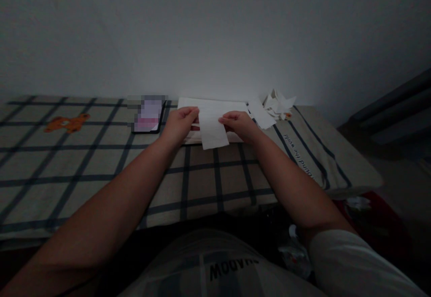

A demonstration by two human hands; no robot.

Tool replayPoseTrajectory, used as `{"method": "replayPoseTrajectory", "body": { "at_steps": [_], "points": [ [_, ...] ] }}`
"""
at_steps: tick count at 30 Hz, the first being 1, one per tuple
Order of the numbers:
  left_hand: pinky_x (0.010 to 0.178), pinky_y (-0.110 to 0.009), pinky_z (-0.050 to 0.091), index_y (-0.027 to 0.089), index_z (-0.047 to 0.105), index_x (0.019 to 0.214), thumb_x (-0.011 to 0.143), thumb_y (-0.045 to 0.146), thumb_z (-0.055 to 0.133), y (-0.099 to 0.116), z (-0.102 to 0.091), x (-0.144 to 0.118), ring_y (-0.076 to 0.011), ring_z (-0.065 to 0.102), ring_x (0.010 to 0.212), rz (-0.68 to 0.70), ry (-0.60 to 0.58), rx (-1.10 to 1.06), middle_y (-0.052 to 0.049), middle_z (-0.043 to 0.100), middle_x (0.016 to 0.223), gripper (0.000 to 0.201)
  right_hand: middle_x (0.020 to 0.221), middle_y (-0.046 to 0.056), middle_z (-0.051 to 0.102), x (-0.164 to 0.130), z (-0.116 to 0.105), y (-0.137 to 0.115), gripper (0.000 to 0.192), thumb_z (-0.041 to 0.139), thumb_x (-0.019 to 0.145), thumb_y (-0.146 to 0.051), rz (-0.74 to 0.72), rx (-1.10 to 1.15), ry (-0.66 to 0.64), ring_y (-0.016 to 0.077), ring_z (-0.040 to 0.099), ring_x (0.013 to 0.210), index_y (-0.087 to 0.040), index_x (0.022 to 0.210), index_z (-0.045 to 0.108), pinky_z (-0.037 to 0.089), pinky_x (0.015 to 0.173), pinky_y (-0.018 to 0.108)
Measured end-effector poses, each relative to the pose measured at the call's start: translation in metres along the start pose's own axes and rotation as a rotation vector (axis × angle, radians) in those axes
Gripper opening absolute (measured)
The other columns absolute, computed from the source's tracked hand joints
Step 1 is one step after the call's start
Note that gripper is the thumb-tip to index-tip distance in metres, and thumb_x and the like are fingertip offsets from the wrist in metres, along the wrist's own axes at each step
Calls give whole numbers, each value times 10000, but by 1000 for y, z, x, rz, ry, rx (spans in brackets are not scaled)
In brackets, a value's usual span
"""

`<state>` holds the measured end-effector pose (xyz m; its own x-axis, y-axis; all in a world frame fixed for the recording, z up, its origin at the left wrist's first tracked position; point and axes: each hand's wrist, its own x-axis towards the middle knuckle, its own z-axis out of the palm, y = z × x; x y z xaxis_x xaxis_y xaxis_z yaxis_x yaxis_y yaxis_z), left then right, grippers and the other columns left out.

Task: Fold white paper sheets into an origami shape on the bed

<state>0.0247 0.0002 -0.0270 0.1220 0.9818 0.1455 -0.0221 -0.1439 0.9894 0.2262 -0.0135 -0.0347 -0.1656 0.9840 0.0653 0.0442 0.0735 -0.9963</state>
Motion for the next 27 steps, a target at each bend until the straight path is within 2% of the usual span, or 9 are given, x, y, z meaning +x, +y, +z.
{"method": "replayPoseTrajectory", "body": {
  "at_steps": [3, 9, 15, 21, 24, 27],
  "points": [
    [612, -235, 527, 170, 666, 806, 810, 339, 645, 0, 0, 0, -133, 629, 691, -65, -63, -117, -21, 680, 770, 170, 692, 17, 649, -1, -1, -1, 180, 730, 764, -316, 1, -29, -11, 129, 584, 643, -162, 708, 655, 524, 684, 318],
    [620, -218, 513, 165, 670, 733, 763, 325, 703, 1, -2, 0, -119, 617, 641, -86, -179, -164, -15, 665, 695, 166, 691, 19, 657, -1, -1, -3, 160, 725, 758, -294, 7, -29, -33, 125, 592, 626, -152, 713, 668, 518, 676, 314],
    [490, -197, 434, 177, 574, 573, 762, 242, 665, 11, 0, -3, -82, 464, 456, -90, -92, -98, 30, 516, 496, 219, 649, 7, 651, -2, 3, -6, 144, 707, 768, -247, 50, -38, -34, 120, 579, 595, -162, 668, 648, 520, 666, 305],
    [605, -224, 510, 169, 642, 688, 739, 282, 694, 8, -1, -1, -121, 607, 633, -116, -48, -117, -15, 662, 691, 134, 667, 10, 666, -2, 2, -8, 112, 709, 759, -228, 75, -25, -23, 127, 597, 619, -158, 683, 665, 524, 668, 291],
    [650, -263, 537, 168, 653, 742, 782, 334, 650, 7, 0, -1, -142, 625, 665, -131, -61, -114, -31, 675, 712, 171, 662, 10, 667, -2, 0, -7, 113, 709, 757, -218, 63, -16, -26, 125, 600, 610, -155, 676, 663, 523, 649, 283],
    [677, -273, 542, 169, 634, 721, 762, 321, 668, 6, 0, -1, -133, 615, 657, -77, -16, -47, -18, 666, 705, 161, 657, 11, 665, -2, 0, -6, 114, 719, 755, -215, 62, -11, -29, 123, 601, 606, -154, 674, 667, 525, 641, 280]
  ]
}}
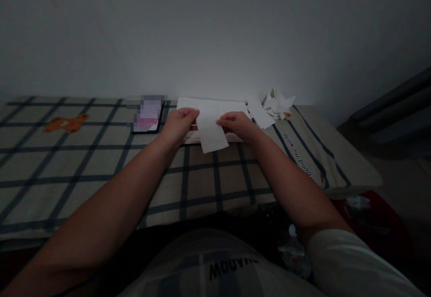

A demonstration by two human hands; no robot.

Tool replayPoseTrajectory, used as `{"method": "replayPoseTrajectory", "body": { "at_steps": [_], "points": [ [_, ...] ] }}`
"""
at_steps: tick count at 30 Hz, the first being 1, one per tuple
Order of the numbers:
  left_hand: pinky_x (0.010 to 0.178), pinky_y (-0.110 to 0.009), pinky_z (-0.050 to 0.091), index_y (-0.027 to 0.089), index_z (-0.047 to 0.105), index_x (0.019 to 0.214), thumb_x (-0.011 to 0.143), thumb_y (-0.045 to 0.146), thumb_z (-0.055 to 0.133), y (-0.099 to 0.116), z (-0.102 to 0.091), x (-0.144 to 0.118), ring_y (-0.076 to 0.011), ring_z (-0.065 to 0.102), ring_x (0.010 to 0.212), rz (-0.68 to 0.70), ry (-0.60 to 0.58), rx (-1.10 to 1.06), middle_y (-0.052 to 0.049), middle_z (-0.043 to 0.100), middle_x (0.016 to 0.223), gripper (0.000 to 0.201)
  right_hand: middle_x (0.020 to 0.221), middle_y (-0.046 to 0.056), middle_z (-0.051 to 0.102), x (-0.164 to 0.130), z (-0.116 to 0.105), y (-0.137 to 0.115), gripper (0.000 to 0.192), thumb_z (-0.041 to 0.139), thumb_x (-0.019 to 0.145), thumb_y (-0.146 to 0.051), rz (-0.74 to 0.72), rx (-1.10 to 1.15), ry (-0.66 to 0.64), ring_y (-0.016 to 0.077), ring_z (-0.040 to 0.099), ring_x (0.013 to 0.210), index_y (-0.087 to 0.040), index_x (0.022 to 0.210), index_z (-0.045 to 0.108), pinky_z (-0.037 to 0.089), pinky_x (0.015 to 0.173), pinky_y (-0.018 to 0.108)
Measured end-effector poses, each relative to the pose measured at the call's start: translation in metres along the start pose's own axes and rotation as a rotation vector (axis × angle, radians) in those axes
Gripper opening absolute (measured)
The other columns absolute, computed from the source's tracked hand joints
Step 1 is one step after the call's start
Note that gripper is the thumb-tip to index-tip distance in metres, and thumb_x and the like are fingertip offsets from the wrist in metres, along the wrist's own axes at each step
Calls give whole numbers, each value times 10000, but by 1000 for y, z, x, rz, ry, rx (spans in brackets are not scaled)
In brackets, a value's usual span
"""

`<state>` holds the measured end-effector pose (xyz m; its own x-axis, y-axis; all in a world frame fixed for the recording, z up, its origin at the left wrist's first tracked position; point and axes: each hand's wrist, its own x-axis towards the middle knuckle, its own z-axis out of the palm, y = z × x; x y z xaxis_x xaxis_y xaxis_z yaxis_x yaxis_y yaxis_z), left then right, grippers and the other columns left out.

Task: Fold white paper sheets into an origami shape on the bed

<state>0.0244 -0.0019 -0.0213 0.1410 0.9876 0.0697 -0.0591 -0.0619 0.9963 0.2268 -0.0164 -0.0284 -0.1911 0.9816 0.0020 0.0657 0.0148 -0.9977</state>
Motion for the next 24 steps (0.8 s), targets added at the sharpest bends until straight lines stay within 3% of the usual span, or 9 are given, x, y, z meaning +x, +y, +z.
{"method": "replayPoseTrajectory", "body": {
  "at_steps": [4, 8, 24],
  "points": [
    [697, -287, 549, 163, 657, 765, 679, 259, 729, 0, -1, 2, -135, 621, 674, 84, 127, 58, -12, 679, 740, 148, 665, 16, 671, 0, 1, 0, 116, 732, 755, -217, 13, -6, 6, 129, 600, 609, -161, 673, 670, 538, 661, 302],
    [716, -304, 554, 151, 663, 786, 678, 256, 733, 1, 0, 3, -138, 627, 667, 57, 184, 47, -26, 681, 738, 166, 672, 17, 670, -1, 3, -1, 124, 728, 768, -217, 17, -16, 3, 136, 605, 625, -166, 670, 671, 540, 678, 313],
    [687, -264, 552, 150, 716, 865, 745, 293, 714, 3, -1, -3, -143, 651, 707, 224, 192, 186, -35, 710, 780, 186, 694, 25, 691, -1, 3, -1, 72, 736, 756, -194, 72, 97, -32, 127, 637, 638, -140, 732, 696, 543, 677, 286]
  ]
}}
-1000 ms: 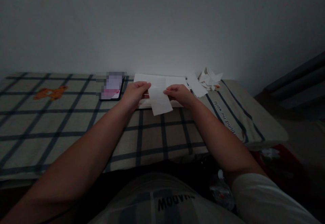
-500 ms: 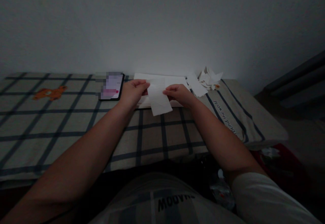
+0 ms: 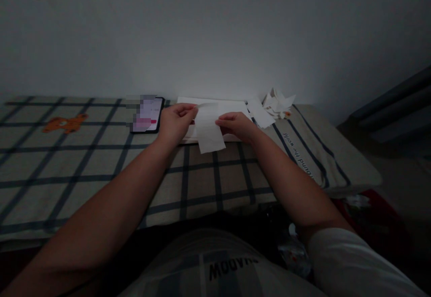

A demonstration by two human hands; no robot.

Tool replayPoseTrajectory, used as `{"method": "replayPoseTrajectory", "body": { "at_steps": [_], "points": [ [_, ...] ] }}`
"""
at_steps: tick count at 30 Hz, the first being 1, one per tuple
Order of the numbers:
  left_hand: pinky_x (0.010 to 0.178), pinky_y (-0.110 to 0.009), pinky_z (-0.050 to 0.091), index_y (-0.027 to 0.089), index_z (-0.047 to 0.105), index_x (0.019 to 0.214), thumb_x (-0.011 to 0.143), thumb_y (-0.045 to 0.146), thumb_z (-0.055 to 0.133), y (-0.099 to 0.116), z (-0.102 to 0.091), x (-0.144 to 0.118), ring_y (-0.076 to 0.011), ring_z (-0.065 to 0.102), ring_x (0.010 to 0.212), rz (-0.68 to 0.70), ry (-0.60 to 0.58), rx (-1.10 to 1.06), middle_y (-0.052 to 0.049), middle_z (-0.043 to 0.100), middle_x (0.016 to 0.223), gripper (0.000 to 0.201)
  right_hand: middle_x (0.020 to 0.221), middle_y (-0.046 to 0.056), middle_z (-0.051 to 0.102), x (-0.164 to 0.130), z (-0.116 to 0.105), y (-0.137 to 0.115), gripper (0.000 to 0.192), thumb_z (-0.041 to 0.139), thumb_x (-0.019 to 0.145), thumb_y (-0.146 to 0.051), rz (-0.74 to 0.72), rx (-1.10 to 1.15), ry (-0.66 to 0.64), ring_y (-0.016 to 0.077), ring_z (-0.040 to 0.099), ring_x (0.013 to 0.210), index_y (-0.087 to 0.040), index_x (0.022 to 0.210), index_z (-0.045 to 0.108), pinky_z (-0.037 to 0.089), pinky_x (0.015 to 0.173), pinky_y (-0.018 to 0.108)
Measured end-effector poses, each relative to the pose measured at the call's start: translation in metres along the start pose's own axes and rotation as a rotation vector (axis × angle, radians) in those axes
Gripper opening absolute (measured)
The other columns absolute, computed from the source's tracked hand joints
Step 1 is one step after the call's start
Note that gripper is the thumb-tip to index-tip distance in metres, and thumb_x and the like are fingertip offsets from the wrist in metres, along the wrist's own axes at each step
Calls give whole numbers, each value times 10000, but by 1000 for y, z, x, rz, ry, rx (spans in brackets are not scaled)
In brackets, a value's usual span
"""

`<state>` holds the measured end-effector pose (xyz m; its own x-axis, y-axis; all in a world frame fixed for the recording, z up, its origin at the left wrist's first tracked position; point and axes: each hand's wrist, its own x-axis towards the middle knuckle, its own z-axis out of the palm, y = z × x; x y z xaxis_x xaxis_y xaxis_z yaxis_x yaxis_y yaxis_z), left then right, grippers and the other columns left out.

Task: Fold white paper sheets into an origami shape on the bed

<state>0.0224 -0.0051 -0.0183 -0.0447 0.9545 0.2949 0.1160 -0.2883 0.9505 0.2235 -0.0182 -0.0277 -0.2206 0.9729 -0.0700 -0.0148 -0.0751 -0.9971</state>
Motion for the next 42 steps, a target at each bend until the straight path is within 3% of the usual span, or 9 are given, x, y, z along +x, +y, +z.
{"method": "replayPoseTrajectory", "body": {
  "at_steps": [8, 13, 17, 21, 27, 33, 37, 42],
  "points": [
    [699, -281, 552, 144, 720, 879, 729, 296, 725, -3, 3, 1, -151, 654, 716, -43, -28, -39, -42, 715, 789, 214, 768, 30, 694, 6, -4, 6, 239, 759, 758, -367, -56, 69, 65, 128, 634, 687, -161, 861, 697, 554, 727, 305],
    [720, -299, 565, 144, 689, 828, 701, 255, 730, -2, 10, -4, -153, 657, 719, -156, -71, -113, -40, 703, 782, 173, 732, 14, 659, 4, -1, 3, 199, 767, 727, -332, -109, -22, 157, 121, 595, 681, -162, 759, 669, 534, 710, 300],
    [704, -287, 568, 151, 663, 800, 694, 248, 735, -4, 8, -2, -140, 650, 705, -260, -128, -260, -34, 696, 788, 161, 709, 8, 646, 3, -2, 3, 162, 744, 732, -306, -134, -57, 150, 117, 576, 657, -165, 735, 663, 513, 677, 291],
    [716, -276, 569, 173, 683, 823, 742, 333, 724, -5, 4, 1, -159, 671, 781, -284, -238, -312, -54, 720, 840, 184, 702, 1, 630, 3, -4, 3, 144, 729, 743, -289, -131, -73, 182, 115, 564, 659, -170, 733, 649, 501, 683, 289],
    [758, -255, 570, 180, 686, 782, 764, 229, 712, -3, 3, 3, -135, 681, 765, -351, -295, -395, -41, 719, 806, 58, 709, 1, 625, 4, -5, 2, 161, 723, 756, -308, -154, -92, 185, 119, 562, 677, -179, 733, 630, 492, 673, 286],
    [670, -229, 560, 169, 654, 678, 716, 144, 714, 0, 4, 2, -107, 630, 637, -403, -203, -417, -22, 689, 718, 76, 686, 7, 636, 3, -3, 2, 189, 752, 718, -329, -183, -70, 129, 126, 575, 656, -168, 719, 652, 502, 668, 296],
    [625, -241, 545, 158, 675, 718, 677, 224, 748, -2, 5, -1, -119, 616, 624, -307, -98, -322, -20, 679, 692, 106, 703, 12, 655, 3, -3, 3, 196, 759, 713, -344, -164, -73, 119, 127, 583, 658, -173, 724, 663, 514, 674, 296],
    [622, -256, 534, 166, 676, 767, 706, 316, 732, -5, 5, -1, -136, 626, 672, -303, -187, -313, -25, 681, 739, 171, 705, 12, 646, 3, -3, 4, 177, 756, 718, -323, -177, -62, 127, 130, 586, 656, -171, 713, 664, 512, 670, 304]
  ]
}}
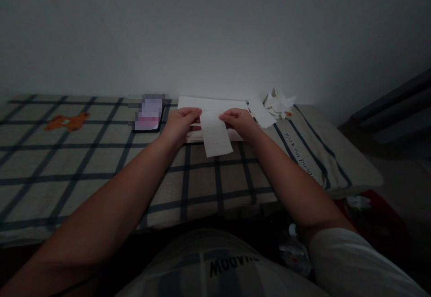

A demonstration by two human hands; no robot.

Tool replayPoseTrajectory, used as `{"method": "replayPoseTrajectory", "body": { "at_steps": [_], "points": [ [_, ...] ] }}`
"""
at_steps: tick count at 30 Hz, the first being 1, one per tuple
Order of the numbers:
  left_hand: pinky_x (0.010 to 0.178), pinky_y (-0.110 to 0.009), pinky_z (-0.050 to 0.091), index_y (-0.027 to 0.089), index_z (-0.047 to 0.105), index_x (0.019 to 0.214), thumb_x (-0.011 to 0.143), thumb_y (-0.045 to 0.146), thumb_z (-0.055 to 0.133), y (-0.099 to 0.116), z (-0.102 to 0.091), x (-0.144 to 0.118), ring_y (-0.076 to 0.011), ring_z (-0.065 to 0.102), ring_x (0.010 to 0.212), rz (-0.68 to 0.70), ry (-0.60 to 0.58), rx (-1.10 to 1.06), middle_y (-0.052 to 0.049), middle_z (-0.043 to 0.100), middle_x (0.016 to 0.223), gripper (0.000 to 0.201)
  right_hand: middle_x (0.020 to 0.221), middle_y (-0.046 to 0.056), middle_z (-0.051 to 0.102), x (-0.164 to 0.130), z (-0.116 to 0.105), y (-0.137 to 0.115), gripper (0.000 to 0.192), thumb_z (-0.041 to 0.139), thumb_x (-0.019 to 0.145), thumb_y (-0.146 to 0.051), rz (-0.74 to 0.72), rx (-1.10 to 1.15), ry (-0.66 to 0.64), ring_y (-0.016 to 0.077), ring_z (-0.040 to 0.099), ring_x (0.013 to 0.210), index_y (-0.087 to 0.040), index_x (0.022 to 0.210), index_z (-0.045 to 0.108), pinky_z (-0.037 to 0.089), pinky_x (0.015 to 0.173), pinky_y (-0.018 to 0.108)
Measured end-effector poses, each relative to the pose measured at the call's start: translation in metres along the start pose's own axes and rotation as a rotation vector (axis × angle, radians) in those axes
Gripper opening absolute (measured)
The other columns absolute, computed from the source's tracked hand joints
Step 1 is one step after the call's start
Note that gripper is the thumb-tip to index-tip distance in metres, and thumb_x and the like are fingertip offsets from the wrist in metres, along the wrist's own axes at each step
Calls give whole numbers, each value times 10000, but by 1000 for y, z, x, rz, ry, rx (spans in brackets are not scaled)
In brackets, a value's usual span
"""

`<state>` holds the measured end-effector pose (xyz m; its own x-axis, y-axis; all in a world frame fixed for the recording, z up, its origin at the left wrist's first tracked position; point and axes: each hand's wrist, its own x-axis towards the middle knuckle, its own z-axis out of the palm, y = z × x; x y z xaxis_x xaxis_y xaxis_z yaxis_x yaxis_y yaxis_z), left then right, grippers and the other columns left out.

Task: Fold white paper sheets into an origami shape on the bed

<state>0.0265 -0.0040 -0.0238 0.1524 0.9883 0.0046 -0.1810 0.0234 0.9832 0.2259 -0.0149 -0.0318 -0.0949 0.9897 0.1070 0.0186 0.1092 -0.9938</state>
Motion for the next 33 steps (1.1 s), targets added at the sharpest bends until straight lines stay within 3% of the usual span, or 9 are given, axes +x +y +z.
{"method": "replayPoseTrajectory", "body": {
  "at_steps": [7, 14, 21, 25, 33],
  "points": [
    [632, -251, 529, 155, 663, 699, 652, 253, 727, 0, 0, 3, -125, 609, 632, 33, 116, 25, -21, 658, 678, 126, 710, 19, 652, 0, 0, 0, 190, 740, 741, -337, -14, -68, -26, 134, 588, 657, -164, 732, 663, 513, 688, 316],
    [614, -269, 537, 156, 669, 756, 683, 325, 707, 1, 3, -3, -143, 614, 662, 61, 85, 81, -24, 659, 720, 187, 704, 21, 656, 2, -4, 4, 248, 762, 717, -384, -59, -81, -19, 137, 596, 643, -155, 741, 671, 517, 672, 320],
    [575, -228, 519, 164, 655, 701, 684, 301, 707, 2, 3, -2, -139, 615, 676, 80, 152, 81, -19, 653, 703, 147, 678, 9, 657, 3, -3, 4, 252, 764, 706, -393, -94, -95, -24, 123, 586, 622, -155, 730, 683, 501, 629, 288],
    [585, -220, 520, 159, 668, 722, 716, 367, 737, 3, 1, -2, -132, 626, 691, 94, 113, 109, -29, 668, 734, 219, 686, 9, 658, 5, -5, 8, 231, 758, 720, -371, -111, -78, 9, 120, 593, 629, -155, 731, 680, 504, 636, 292],
    [578, -251, 558, 152, 696, 727, 694, 359, 795, -1, 2, -4, -124, 625, 597, -2, -103, 245, -24, 676, 702, 232, 676, -5, 636, 11, -7, 12, 241, 773, 693, -371, -92, 7, 126, 111, 577, 626, -165, 737, 658, 505, 633, 285]
  ]
}}
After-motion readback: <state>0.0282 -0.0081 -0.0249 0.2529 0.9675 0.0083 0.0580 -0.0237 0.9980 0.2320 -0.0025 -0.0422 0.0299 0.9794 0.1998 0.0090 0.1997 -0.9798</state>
